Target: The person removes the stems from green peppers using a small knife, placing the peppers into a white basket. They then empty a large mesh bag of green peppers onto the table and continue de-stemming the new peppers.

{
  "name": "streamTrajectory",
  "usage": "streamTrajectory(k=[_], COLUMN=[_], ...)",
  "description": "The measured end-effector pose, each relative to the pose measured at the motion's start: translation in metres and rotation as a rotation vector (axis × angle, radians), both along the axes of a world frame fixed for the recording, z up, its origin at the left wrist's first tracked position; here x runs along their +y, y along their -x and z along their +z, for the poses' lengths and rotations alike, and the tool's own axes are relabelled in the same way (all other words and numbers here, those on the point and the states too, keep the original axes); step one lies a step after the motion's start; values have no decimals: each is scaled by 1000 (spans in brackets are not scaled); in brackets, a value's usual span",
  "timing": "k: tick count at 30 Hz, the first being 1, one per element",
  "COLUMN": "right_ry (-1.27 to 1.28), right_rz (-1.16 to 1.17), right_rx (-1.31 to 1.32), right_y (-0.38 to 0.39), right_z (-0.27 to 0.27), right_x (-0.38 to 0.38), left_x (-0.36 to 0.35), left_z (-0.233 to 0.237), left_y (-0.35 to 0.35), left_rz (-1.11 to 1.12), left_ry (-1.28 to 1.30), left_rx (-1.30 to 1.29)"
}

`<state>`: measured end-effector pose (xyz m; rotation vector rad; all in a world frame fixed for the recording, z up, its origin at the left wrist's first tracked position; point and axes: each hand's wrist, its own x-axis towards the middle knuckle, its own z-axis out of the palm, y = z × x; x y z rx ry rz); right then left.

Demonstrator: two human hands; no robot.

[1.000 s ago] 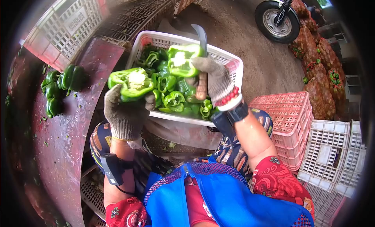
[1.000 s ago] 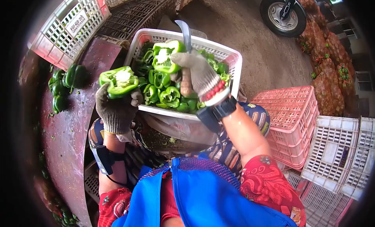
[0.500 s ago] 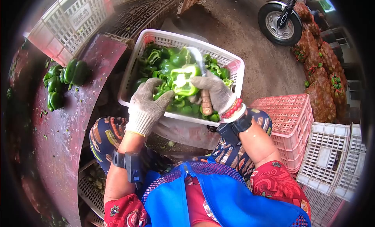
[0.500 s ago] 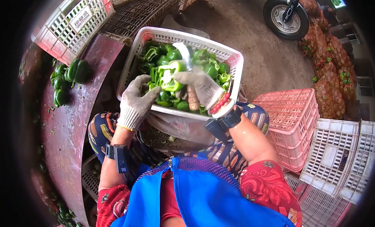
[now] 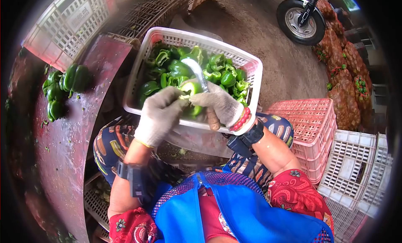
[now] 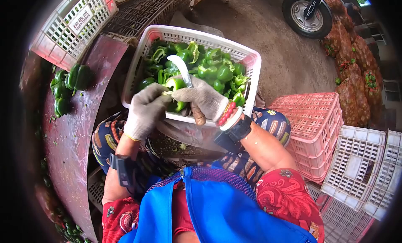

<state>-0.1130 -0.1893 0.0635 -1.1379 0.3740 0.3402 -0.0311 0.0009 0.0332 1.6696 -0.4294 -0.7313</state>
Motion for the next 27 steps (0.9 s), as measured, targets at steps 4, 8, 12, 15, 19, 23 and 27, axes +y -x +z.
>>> streamTrajectory(k=[4,8,12,15,19,23,27], right_ry=[-23,724,907,1206,1370,1568,1359], right_rz=[-110,-52,-57,233,561,517,394], right_rx=[-125,-70,13,16,3,31,98], right_y=[-32,-117,-149,-109,-49,-34,-42], right_z=[-11,-17,-46,-57,-85,-119,-106], right_x=[-1,-21,-14,5,40,63,50], left_x=[16,42,46,46,44,42,41], left_z=[18,-1,-6,-3,-11,-15,-13], left_y=[-22,-34,-37,-38,-39,-38,-37], left_rz=[408,527,604,605,575,554,575], left_ry=[287,538,536,424,332,308,269], left_rx=[281,455,512,468,480,470,433])
